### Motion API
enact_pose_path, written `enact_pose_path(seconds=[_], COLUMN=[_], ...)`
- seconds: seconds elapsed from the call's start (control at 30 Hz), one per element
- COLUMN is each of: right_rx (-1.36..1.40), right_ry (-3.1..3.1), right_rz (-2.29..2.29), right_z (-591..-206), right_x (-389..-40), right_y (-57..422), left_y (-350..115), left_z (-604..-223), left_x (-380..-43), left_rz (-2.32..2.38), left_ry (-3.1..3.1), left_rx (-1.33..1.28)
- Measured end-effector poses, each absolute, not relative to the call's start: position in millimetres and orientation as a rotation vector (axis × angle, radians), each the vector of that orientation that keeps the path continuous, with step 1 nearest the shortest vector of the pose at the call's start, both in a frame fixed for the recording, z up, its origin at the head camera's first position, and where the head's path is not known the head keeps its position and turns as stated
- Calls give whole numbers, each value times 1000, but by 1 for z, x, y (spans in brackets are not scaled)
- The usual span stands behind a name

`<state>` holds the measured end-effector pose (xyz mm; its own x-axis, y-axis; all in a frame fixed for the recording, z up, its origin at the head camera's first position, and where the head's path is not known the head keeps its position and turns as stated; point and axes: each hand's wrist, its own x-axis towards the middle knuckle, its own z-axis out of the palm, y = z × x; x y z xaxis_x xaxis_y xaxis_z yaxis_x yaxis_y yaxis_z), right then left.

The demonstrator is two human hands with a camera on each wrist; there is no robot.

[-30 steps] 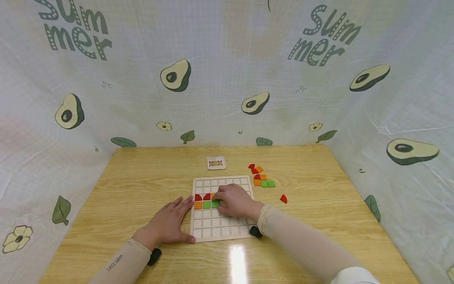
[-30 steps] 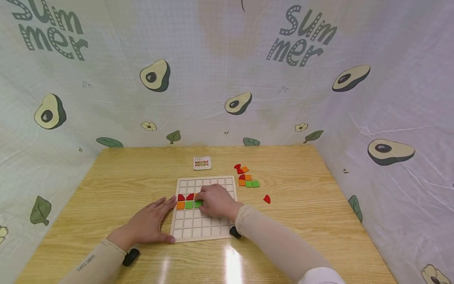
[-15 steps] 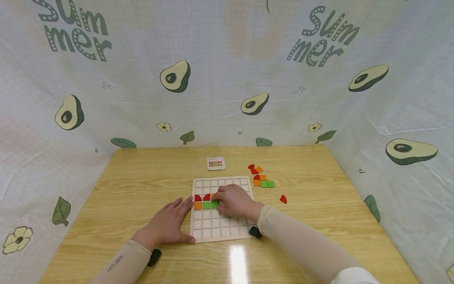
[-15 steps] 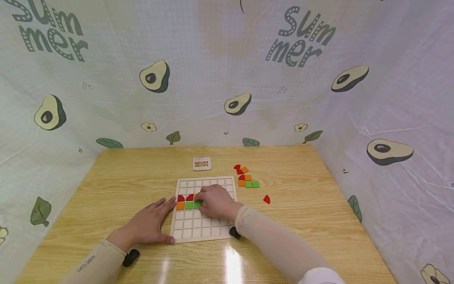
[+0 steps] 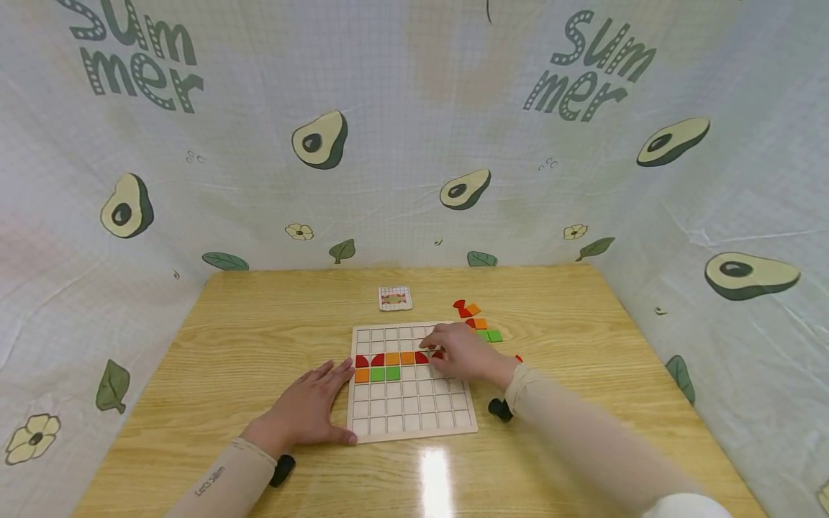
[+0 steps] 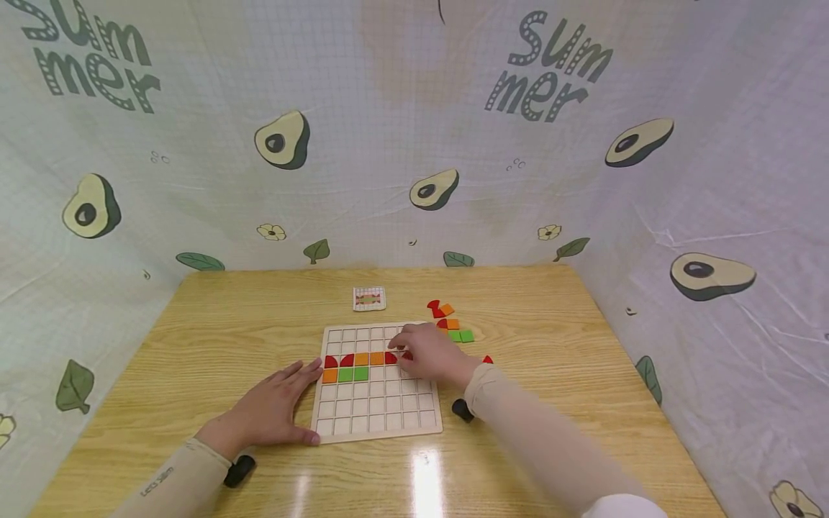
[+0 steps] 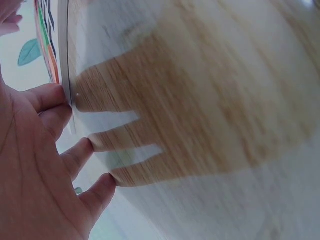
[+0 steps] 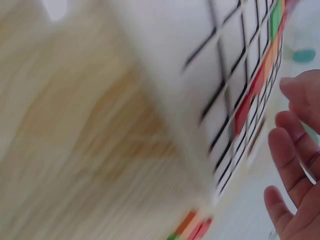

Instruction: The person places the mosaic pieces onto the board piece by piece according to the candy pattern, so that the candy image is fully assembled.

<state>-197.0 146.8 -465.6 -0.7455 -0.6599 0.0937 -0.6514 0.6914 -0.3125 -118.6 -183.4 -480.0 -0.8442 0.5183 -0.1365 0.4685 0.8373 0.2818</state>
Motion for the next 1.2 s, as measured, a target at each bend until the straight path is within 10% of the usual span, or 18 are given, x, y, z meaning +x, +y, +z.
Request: enact_pose_path(seconds=[0.57,1.2], right_rx=[-605,-536], right_ry=[3049,2979], right_rz=[-552,-610], right_z=[-472,-484], right_x=[-209,-213], right_y=[258,268], left_y=[-185,-183], left_z=[-485,-480], left_x=[-120,-118], left_rz=[336,346], left_ry=[2821,2815], left_rx=[759,730])
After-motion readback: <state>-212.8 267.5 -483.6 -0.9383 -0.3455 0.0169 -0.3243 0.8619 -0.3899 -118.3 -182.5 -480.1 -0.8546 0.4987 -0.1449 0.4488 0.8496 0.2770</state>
